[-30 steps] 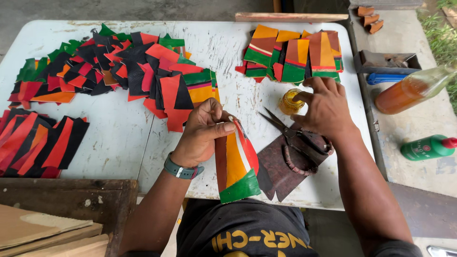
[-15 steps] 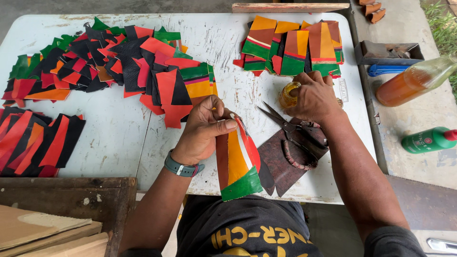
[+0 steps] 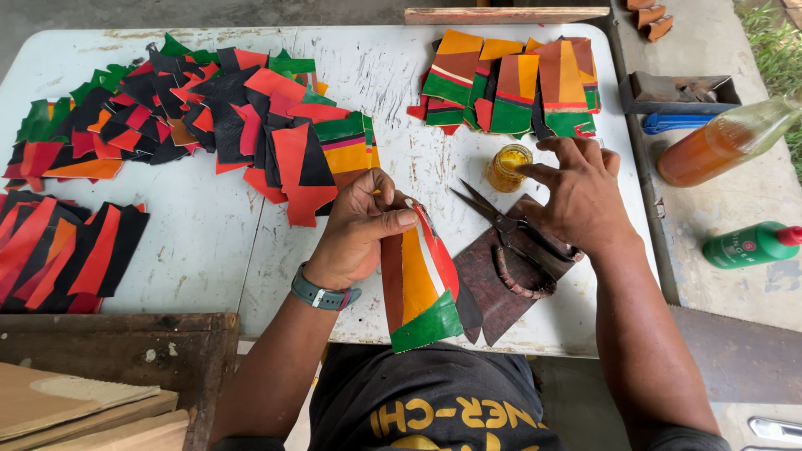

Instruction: The person sits at a workbench covered with colorful leather scraps and assembles a patchwork panel. They pick up and match scrap pieces, align them edge to edge on a backing piece, trim edges with scissors, apply glue from a bottle and jar, and press the pieces together by hand.

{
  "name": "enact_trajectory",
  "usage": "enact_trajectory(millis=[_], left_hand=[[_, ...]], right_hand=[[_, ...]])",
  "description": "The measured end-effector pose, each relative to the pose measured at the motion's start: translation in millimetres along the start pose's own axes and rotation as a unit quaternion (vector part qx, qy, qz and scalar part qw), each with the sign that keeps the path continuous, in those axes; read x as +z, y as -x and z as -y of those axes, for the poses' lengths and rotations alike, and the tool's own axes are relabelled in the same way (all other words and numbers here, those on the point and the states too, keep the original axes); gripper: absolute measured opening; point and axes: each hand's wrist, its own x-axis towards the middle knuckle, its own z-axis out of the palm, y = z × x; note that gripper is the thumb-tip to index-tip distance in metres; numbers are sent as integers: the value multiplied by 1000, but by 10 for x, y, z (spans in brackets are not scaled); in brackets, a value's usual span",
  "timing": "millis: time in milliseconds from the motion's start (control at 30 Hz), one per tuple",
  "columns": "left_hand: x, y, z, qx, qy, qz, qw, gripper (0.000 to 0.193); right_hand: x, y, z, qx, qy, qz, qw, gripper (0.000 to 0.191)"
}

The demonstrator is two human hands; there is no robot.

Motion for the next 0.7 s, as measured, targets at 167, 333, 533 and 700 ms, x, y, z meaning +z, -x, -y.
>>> enact_trajectory(millis=[167,333,533,700], left_hand=[[-3,-9,35,-10,8,3,1000,31],[-19,-3,52,-6,14,5,1000,31],[-22,-16,72,-14,19,1,1000,29],[-19,-42,89,-18,20,7,1000,32]], right_hand=[[65,1,-22,4,17,-27,999,88],[150,122,-15,-10,74,-3,997,64],[151,194,43,-10,67,-23,997,63],[-140,329,229,-57,-220,-42,973,40]])
